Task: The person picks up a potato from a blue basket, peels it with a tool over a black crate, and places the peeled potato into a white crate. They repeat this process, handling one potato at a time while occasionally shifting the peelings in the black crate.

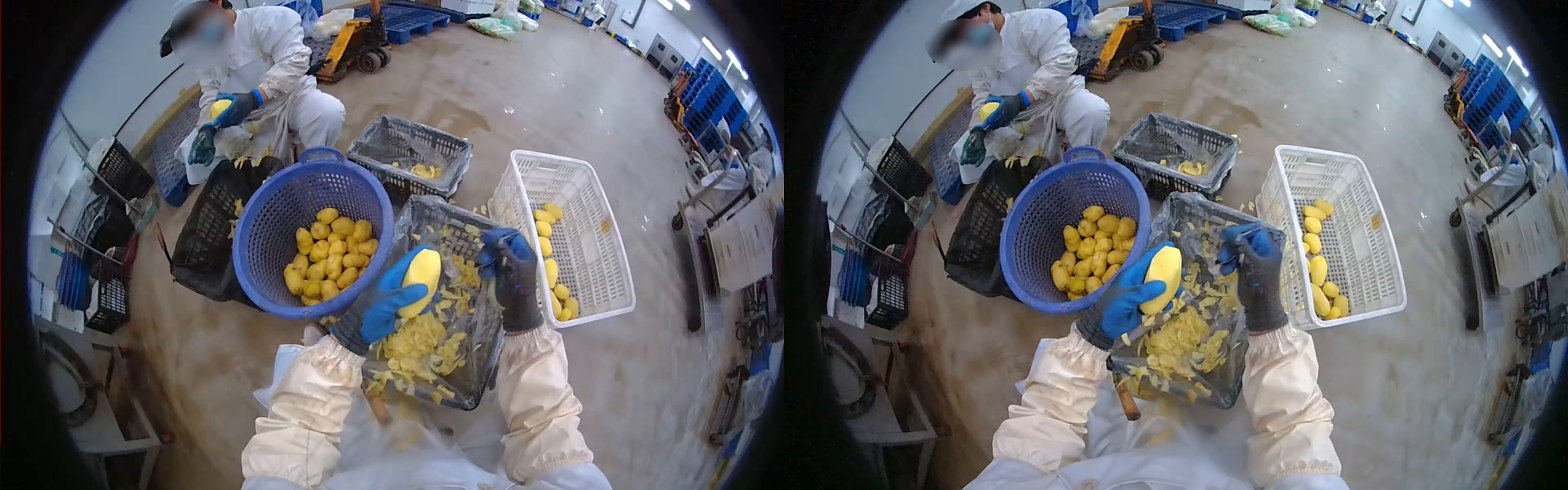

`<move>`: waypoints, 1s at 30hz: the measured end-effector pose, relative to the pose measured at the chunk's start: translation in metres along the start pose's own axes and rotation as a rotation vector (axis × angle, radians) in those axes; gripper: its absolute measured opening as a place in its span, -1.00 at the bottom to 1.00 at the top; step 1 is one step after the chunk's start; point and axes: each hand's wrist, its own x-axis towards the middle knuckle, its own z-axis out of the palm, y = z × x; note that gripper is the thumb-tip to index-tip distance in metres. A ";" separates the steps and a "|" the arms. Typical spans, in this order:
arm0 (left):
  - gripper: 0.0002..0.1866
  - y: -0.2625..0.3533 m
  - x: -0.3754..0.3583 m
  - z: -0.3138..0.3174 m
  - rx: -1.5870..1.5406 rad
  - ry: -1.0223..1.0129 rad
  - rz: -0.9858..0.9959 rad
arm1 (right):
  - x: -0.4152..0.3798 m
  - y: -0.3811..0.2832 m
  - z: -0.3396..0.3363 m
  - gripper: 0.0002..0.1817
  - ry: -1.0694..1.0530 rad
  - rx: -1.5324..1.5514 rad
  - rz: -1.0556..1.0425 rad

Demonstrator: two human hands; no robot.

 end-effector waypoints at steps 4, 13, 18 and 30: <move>-0.23 0.003 0.000 0.004 0.446 0.027 0.151 | -0.019 0.011 0.018 -0.88 -0.277 -0.334 0.115; -0.27 0.001 -0.001 0.001 0.497 -0.020 0.039 | -0.009 0.001 0.007 -0.83 -0.096 -0.081 0.089; -0.27 -0.008 -0.002 -0.001 0.395 -0.068 0.035 | 0.014 0.010 -0.020 -0.82 0.130 -0.119 0.094; -0.41 -0.025 0.010 -0.016 -0.482 -0.063 -0.155 | -0.011 0.029 0.011 -0.85 -0.303 -0.280 0.023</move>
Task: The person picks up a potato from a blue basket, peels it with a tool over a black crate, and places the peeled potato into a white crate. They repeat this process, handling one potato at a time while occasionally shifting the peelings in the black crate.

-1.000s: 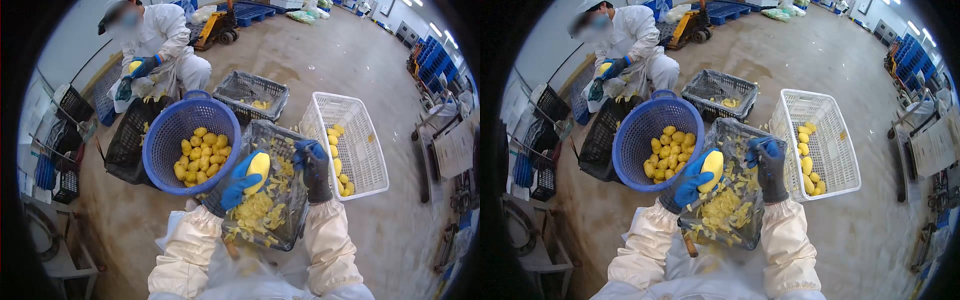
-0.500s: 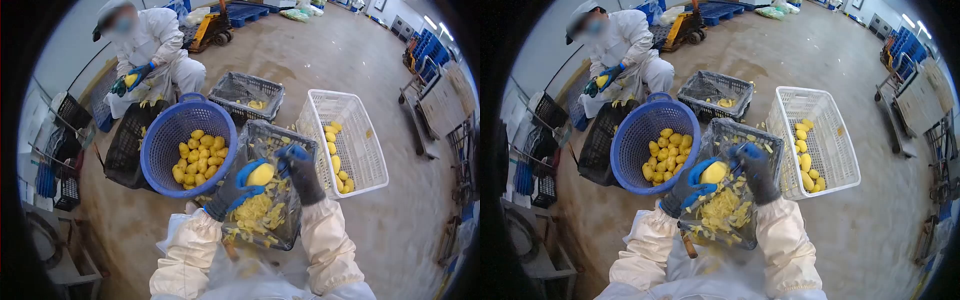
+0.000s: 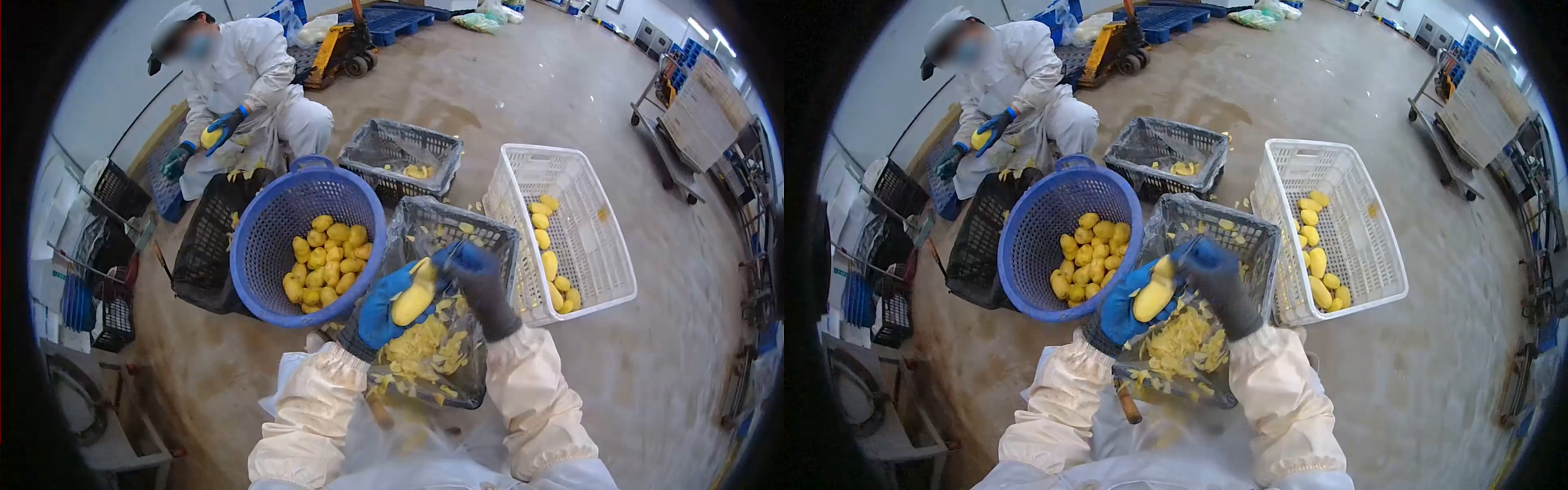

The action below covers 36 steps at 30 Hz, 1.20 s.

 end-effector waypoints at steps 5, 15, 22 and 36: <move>-0.42 0.000 0.000 -0.005 -0.167 -0.043 -0.097 | 0.013 0.001 -0.032 -0.80 0.346 0.192 0.031; -0.66 0.009 0.012 -0.019 0.024 0.300 0.235 | 0.009 -0.004 -0.023 -0.83 0.370 0.233 0.041; -0.78 0.006 0.018 -0.047 -0.277 0.174 0.201 | -0.005 0.011 0.039 -0.83 0.120 -0.106 -0.098; -0.76 0.018 0.016 -0.047 -0.427 0.305 0.350 | 0.009 0.011 0.026 -0.86 0.386 0.125 -0.056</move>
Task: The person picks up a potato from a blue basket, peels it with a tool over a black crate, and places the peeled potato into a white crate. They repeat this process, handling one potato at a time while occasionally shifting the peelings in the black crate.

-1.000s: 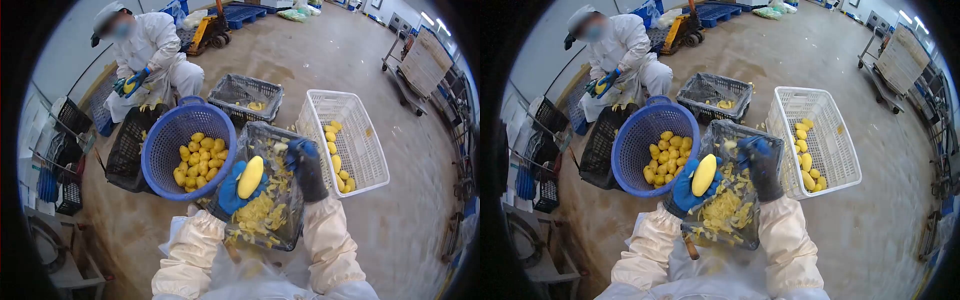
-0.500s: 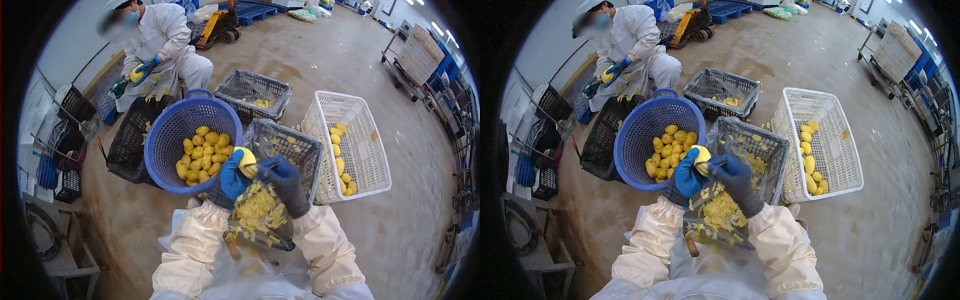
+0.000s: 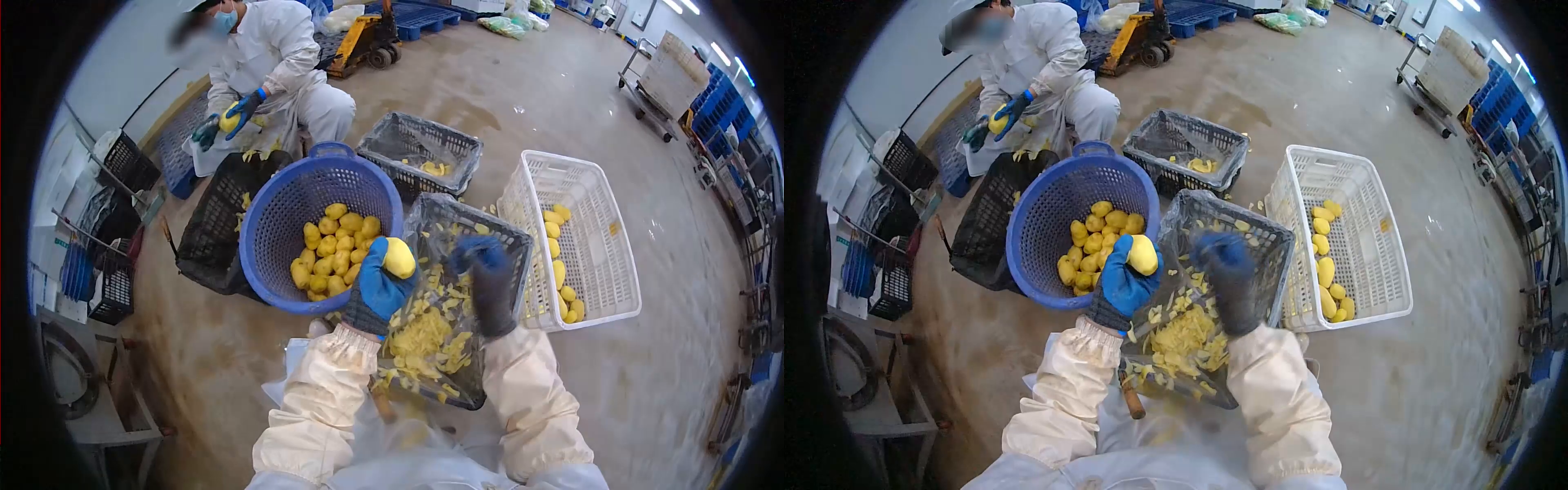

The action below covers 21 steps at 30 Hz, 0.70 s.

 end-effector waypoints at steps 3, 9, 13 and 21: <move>-0.76 0.001 0.010 -0.012 -0.049 -0.087 -0.116 | -0.032 0.016 0.033 -0.87 -0.259 -0.356 -0.368; -0.81 0.000 -0.001 0.009 -0.041 0.040 0.078 | -0.008 0.012 0.013 -0.86 -0.088 -0.290 -0.207; -0.74 -0.003 0.006 0.003 -0.011 0.030 0.000 | -0.017 0.034 0.017 -0.86 -0.210 -0.406 -0.303; -0.70 -0.001 -0.009 0.017 0.180 -0.019 -0.074 | -0.008 0.024 0.012 -0.88 -0.383 -0.075 -0.159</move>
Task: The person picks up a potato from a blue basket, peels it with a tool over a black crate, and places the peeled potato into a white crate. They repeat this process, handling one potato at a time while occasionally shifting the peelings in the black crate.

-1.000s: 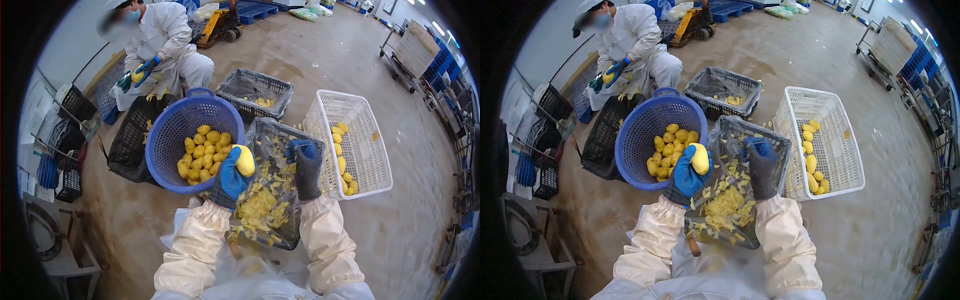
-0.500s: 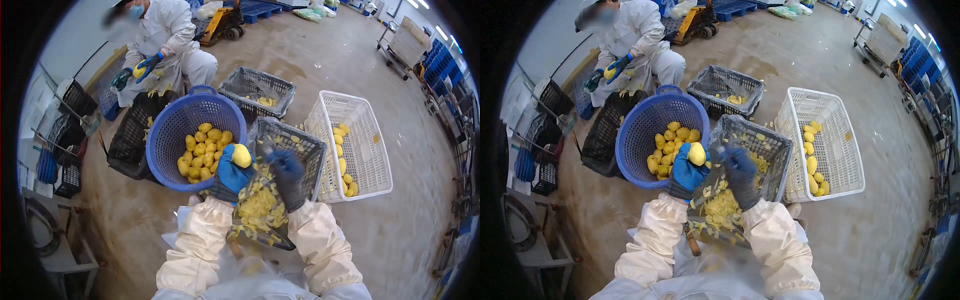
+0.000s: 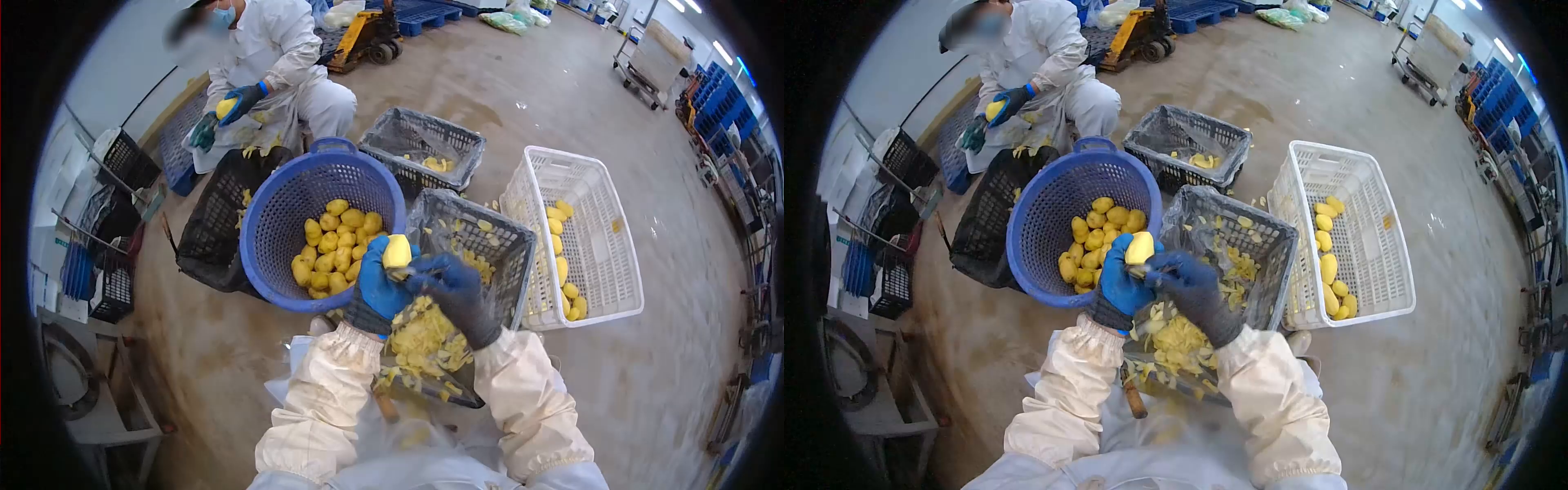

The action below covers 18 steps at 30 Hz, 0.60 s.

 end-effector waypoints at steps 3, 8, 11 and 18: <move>-0.63 0.005 -0.006 0.002 -0.147 -0.074 -0.110 | 0.012 -0.009 -0.015 -0.88 0.157 -0.070 0.133; -0.60 -0.002 -0.003 0.004 0.037 0.071 0.027 | 0.001 -0.009 -0.001 -0.87 -0.035 -0.171 0.028; -0.56 0.001 -0.006 0.006 -0.107 -0.084 -0.206 | 0.012 -0.014 -0.034 -0.77 0.139 0.091 0.153; -0.50 -0.020 -0.005 0.013 0.488 -0.369 0.080 | 0.003 -0.045 -0.014 -0.75 -0.064 0.506 0.405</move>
